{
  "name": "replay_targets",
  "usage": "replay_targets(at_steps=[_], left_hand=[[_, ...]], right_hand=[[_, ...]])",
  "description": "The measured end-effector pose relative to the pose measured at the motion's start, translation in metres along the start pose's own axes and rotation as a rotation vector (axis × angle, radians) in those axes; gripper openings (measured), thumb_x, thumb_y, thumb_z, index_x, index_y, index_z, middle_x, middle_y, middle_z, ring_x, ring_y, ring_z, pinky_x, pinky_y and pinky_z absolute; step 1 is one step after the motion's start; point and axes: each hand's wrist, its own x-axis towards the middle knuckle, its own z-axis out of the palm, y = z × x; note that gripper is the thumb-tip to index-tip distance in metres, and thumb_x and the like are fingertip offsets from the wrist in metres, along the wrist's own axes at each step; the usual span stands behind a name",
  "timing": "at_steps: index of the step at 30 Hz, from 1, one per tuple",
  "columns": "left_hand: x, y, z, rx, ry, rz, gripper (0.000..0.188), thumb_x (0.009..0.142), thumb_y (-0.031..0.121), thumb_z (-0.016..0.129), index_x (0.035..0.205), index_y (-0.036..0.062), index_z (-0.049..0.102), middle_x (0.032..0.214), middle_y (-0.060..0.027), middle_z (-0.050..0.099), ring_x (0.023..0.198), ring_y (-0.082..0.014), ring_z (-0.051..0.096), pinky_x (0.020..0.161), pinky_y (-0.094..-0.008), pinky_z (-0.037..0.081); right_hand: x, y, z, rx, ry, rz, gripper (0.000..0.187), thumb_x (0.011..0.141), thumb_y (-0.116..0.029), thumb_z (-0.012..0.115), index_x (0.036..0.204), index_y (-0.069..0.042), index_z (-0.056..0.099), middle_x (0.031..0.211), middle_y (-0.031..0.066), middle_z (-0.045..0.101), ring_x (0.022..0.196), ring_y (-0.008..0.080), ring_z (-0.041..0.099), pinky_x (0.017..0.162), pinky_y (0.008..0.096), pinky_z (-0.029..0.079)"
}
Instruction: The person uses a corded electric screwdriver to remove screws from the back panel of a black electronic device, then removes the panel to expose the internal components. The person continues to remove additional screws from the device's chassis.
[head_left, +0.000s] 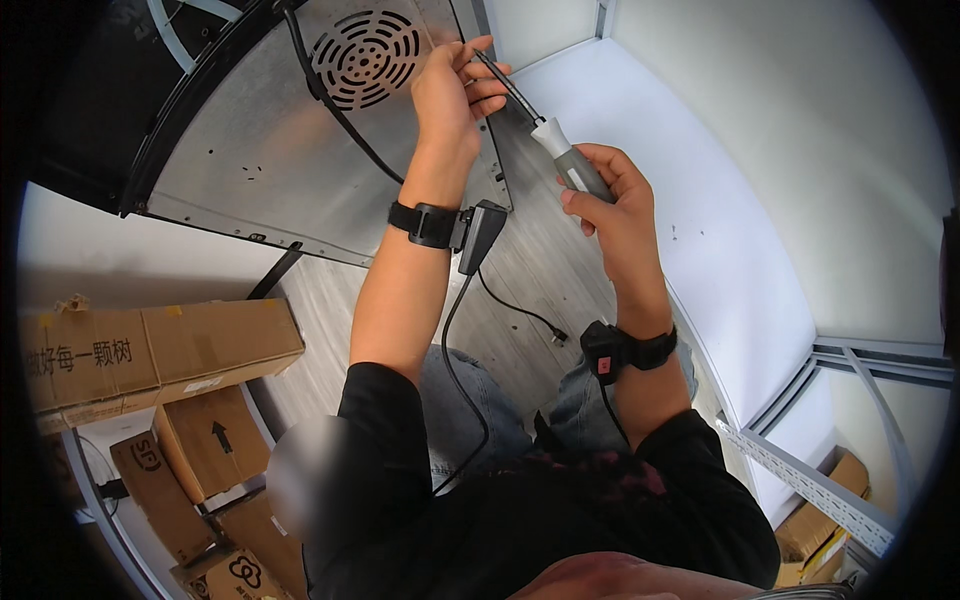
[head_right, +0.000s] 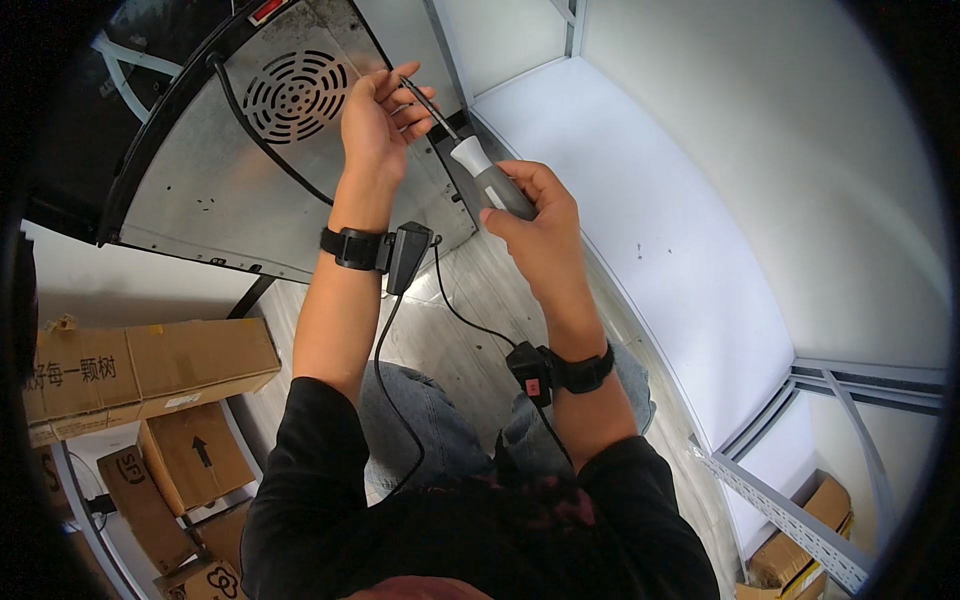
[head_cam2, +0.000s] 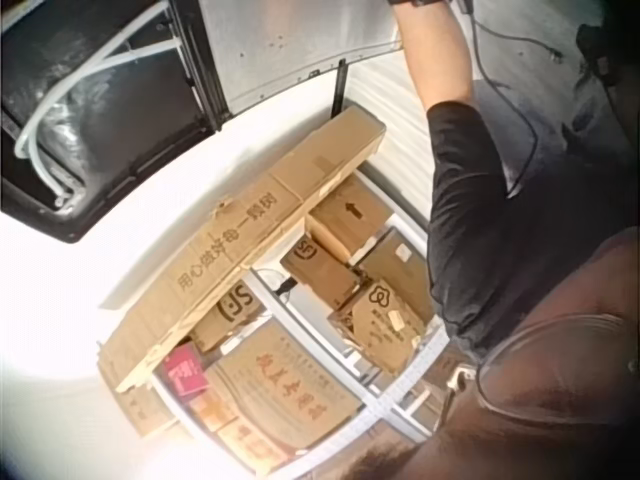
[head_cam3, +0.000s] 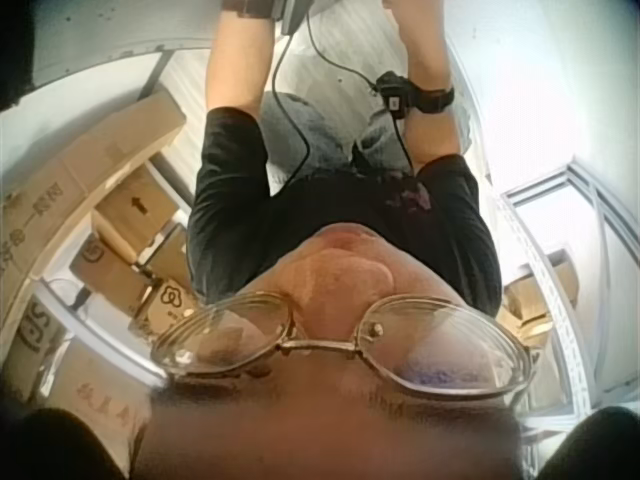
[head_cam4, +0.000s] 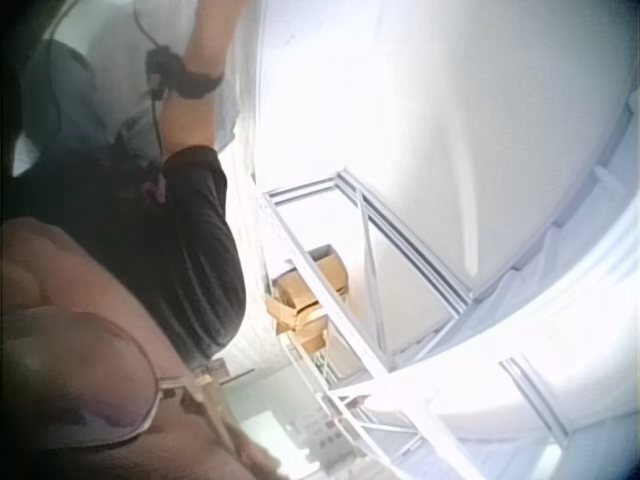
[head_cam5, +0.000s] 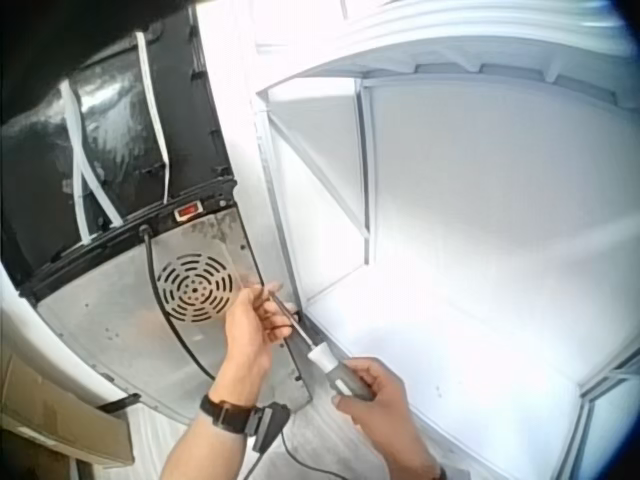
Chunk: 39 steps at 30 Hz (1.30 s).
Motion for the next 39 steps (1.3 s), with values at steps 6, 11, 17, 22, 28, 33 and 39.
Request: replay_targets(at_steps=[6, 11, 17, 22, 28, 33, 39], left_hand=[[-0.003, 0.001, -0.002, -0.026, -0.03, -0.013, 0.047, 0.092, 0.027, 0.027, 0.106, -0.0019, 0.061, 0.075, -0.0115, 0.065, 0.059, -0.0146, 0.057, 0.057, -0.0283, 0.048], [-0.002, 0.001, -0.005, 0.007, -0.022, -0.017, 0.05, 0.093, 0.029, 0.026, 0.106, -0.0033, 0.061, 0.078, -0.0117, 0.066, 0.06, -0.0152, 0.057, 0.058, -0.0288, 0.048], [-0.003, 0.001, -0.005, -0.143, -0.03, -0.073, 0.045, 0.092, 0.03, 0.034, 0.105, -0.0026, 0.061, 0.081, -0.0091, 0.066, 0.063, -0.0152, 0.059, 0.06, -0.0285, 0.048], [-0.008, 0.006, -0.002, -0.224, 0.032, -0.124, 0.035, 0.09, 0.026, 0.042, 0.1, -0.0007, 0.062, 0.082, -0.0073, 0.067, 0.065, -0.0152, 0.06, 0.061, -0.029, 0.048], [-0.003, 0.006, -0.002, -0.297, 0.064, -0.146, 0.029, 0.089, 0.023, 0.046, 0.096, 0.0001, 0.063, 0.083, -0.0064, 0.067, 0.067, -0.0144, 0.059, 0.061, -0.029, 0.048], [-0.002, 0.007, 0.002, -0.341, 0.093, -0.16, 0.029, 0.089, 0.022, 0.045, 0.096, -0.0002, 0.063, 0.081, -0.0054, 0.065, 0.066, -0.0143, 0.056, 0.061, -0.0287, 0.047], [-0.003, 0.006, 0.004, -0.328, 0.093, -0.169, 0.029, 0.087, 0.021, 0.044, 0.095, 0.0002, 0.063, 0.079, -0.0059, 0.064, 0.067, -0.0154, 0.055, 0.062, -0.0298, 0.047]], right_hand=[[0.0, -0.003, 0.0, -0.01, -0.002, 0.013, 0.041, 0.068, 0.0, 0.065, 0.109, -0.001, 0.057, 0.088, 0.0063, 0.063, 0.063, 0.0057, 0.052, 0.047, 0.0192, 0.036], [-0.001, -0.007, 0.0, -0.015, -0.007, 0.031, 0.04, 0.068, 0.0, 0.065, 0.108, -0.001, 0.058, 0.086, 0.0067, 0.063, 0.067, 0.0072, 0.054, 0.053, 0.0203, 0.04], [-0.001, -0.008, -0.002, -0.021, -0.008, -0.002, 0.039, 0.068, 0.001, 0.064, 0.106, 0.0, 0.058, 0.088, 0.0072, 0.063, 0.076, 0.0107, 0.058, 0.068, 0.0229, 0.045], [-0.001, -0.008, -0.003, -0.021, -0.02, -0.028, 0.037, 0.069, 0.003, 0.063, 0.106, 0.002, 0.057, 0.089, 0.0079, 0.063, 0.078, 0.011, 0.059, 0.07, 0.0232, 0.045], [-0.002, -0.011, -0.003, -0.025, -0.021, -0.033, 0.037, 0.069, 0.004, 0.063, 0.106, 0.002, 0.057, 0.09, 0.0085, 0.064, 0.081, 0.0118, 0.059, 0.072, 0.0237, 0.046], [-0.001, -0.009, -0.003, -0.009, -0.038, -0.048, 0.037, 0.069, 0.004, 0.063, 0.106, 0.002, 0.057, 0.091, 0.0089, 0.064, 0.081, 0.012, 0.06, 0.072, 0.0236, 0.046], [-0.002, -0.01, -0.003, -0.024, -0.036, -0.041, 0.038, 0.068, 0.004, 0.063, 0.105, 0.003, 0.057, 0.089, 0.009, 0.064, 0.08, 0.0118, 0.059, 0.071, 0.0238, 0.046]])
